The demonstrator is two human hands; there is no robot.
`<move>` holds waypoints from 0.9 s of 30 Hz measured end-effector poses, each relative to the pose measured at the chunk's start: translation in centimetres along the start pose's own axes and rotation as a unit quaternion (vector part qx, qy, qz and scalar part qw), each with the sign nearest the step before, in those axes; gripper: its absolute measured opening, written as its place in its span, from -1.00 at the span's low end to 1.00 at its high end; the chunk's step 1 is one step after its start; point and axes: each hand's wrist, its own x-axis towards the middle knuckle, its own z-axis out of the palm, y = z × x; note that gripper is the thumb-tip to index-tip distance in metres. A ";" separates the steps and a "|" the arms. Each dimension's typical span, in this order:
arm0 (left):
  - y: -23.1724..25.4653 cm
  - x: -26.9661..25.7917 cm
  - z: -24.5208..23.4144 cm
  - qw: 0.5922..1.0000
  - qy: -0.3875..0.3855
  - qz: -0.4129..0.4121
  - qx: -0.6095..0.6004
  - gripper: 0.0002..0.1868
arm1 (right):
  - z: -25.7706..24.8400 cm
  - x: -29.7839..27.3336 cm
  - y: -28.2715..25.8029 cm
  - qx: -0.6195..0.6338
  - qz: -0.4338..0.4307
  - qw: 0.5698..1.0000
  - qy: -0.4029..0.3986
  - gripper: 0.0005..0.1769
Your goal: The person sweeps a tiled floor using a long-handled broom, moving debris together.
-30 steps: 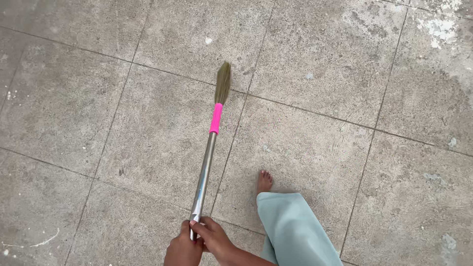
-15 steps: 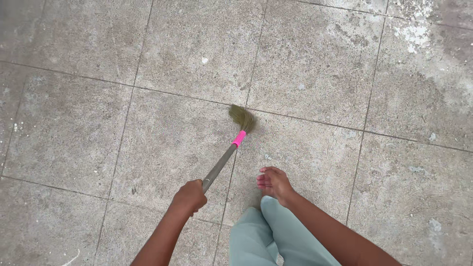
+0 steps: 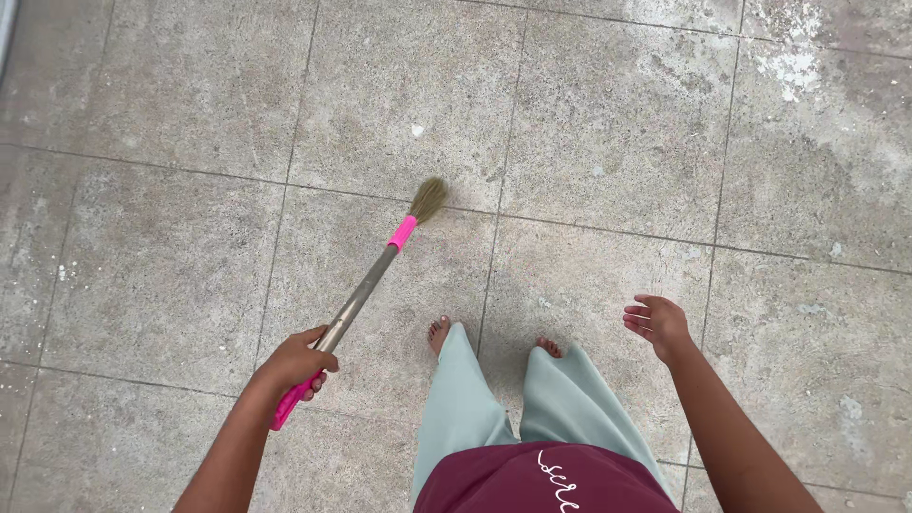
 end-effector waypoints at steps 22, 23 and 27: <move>7.4 5.3 27.6 0.954 -0.243 0.122 -0.123 -0.76 | 20.9 -13.8 6.8 0.100 0.160 0.961 -0.204 -0.71; 8.4 4.3 27.1 0.946 -0.264 0.139 -0.126 -0.76 | 20.9 -13.6 5.1 0.126 0.172 0.956 -0.200 -0.72; 8.0 -0.4 20.2 0.917 -0.340 0.198 -0.072 -0.56 | 20.4 -15.5 1.9 0.199 0.193 0.948 -0.158 -0.77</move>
